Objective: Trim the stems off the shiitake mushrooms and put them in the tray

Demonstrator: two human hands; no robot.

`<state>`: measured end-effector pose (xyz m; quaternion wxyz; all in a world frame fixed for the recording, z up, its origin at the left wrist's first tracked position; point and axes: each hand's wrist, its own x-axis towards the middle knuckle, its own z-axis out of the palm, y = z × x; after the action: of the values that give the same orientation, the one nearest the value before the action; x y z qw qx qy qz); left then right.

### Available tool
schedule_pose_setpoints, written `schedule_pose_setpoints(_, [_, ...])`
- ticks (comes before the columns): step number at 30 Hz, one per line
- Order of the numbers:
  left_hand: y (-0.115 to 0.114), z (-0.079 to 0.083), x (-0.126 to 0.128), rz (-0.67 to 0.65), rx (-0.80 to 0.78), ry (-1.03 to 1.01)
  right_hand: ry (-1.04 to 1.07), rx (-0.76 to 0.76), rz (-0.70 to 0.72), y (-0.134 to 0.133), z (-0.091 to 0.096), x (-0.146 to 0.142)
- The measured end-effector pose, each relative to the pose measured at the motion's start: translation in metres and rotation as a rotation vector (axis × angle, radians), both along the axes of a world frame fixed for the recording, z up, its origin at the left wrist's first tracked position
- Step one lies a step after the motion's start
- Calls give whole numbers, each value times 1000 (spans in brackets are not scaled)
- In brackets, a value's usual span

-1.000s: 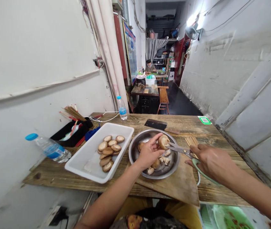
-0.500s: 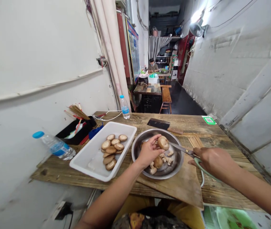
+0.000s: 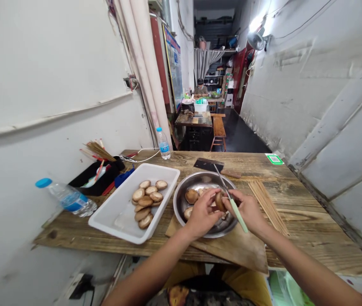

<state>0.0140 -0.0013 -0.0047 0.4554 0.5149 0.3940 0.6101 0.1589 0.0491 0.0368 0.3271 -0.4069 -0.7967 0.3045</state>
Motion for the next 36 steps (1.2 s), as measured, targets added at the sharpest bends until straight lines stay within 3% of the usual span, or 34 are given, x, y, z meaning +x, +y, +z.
schedule_pose_setpoints(2, [0, -4, -1, 9, 7, -33, 69, -90, 26, -5, 6, -4])
schedule_pose_setpoints(6, [2, -4, -6, 14, -19, -91, 296, -439, 117, -9, 25, -7])
schedule_pose_setpoints(10, [-1, -3, -27, 98, 25, 116, 265, -390, 8, 3, 25, -3])
schedule_pose_setpoints(12, [-7, -6, -50, 278, 91, 383, 168, -308, -51, 10, 15, 0])
schedule_pose_setpoints(15, [-18, -11, -97, 695, 146, 799, 92, -215, -100, 15, -2, 7])
schedule_pose_setpoints(17, [-25, -15, -133, 909, 46, 964, 67, -246, -109, 13, -9, 13])
schedule_pose_setpoints(18, [-28, -18, -150, 943, -32, 1025, 59, -283, -110, 10, -11, 16])
schedule_pose_setpoints(21, [-35, -26, -188, 914, -330, 1123, 76, -385, -138, 2, -15, 26])
schedule_pose_setpoints(23, [-36, -26, -200, 854, -474, 1169, 109, -443, -158, -4, -18, 31])
schedule_pose_setpoints(25, [-32, -21, -198, 843, -461, 1204, 127, -489, -172, -8, -22, 34])
schedule_pose_setpoints(28, [-15, -9, -167, 867, -224, 1146, 121, -515, -175, -11, -27, 37])
schedule_pose_setpoints(32, [28, -9, -98, 459, -59, 1047, 116, -478, -148, -10, -39, 40])
schedule_pose_setpoints(36, [77, -21, -57, 242, -233, 1260, 27, -460, -138, -8, -52, 47])
